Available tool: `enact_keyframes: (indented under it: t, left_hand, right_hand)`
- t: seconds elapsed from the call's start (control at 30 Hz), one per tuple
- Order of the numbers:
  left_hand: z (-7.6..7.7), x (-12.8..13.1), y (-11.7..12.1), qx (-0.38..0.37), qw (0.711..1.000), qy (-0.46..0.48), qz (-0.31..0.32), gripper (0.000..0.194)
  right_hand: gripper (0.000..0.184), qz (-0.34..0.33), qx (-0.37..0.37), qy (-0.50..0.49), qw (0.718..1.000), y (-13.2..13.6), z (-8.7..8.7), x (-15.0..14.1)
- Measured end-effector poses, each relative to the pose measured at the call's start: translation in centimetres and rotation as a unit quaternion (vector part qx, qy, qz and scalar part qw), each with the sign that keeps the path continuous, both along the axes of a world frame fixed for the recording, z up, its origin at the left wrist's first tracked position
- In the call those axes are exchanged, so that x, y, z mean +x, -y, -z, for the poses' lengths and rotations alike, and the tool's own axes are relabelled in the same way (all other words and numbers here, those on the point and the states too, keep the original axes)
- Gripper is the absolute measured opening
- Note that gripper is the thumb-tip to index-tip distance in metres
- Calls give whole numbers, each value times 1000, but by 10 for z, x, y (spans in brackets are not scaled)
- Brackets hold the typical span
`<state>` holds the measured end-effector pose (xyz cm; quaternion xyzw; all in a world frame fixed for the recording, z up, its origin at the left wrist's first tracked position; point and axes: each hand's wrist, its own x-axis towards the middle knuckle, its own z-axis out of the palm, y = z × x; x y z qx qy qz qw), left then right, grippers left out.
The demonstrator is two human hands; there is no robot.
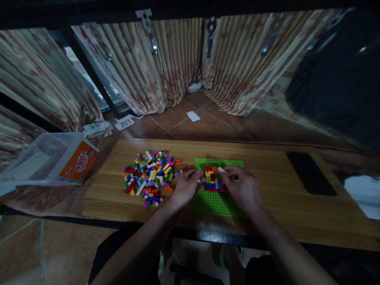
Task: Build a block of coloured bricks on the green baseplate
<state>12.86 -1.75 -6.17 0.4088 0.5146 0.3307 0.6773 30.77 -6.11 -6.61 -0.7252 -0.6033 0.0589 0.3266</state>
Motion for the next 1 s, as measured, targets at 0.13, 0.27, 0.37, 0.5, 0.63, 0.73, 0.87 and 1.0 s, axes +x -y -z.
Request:
enact_keyframes:
  t: [0.13,0.27,0.37,0.5,0.63,0.73,0.87,1.0]
  left_hand:
    - [3,0,1,3,999,-34,13,25]
    - [2,0,2,-3,998,-49,33,29]
    - [1,1,2,2,997,-56,45,28]
    - [2,1,2,8,998,-44,50,26]
    - [5,1,2,14,998,-44,52,27]
    - [7,2,1,14,997,-48,57,25]
    - [10,3,0,15,997,-47,57,26]
    - [12,3,0,20,997,-41,67,23]
  right_hand:
    - [23,10,19,48,999,1,3,-6]
    - [23,-19,18,71,997,0,9,-11]
    - [23,-44,9,58,997,0,11,-13]
    - [24,-62,-8,9,998,1,10,-10]
    - [27,-59,4,-49,997,-2,9,-1]
    - [30,-44,26,-55,997,-9,13,7]
    - [30,-74,21,-51,996,-17,21,13]
    - [30,-88,-3,-82,993,-17,28,12]
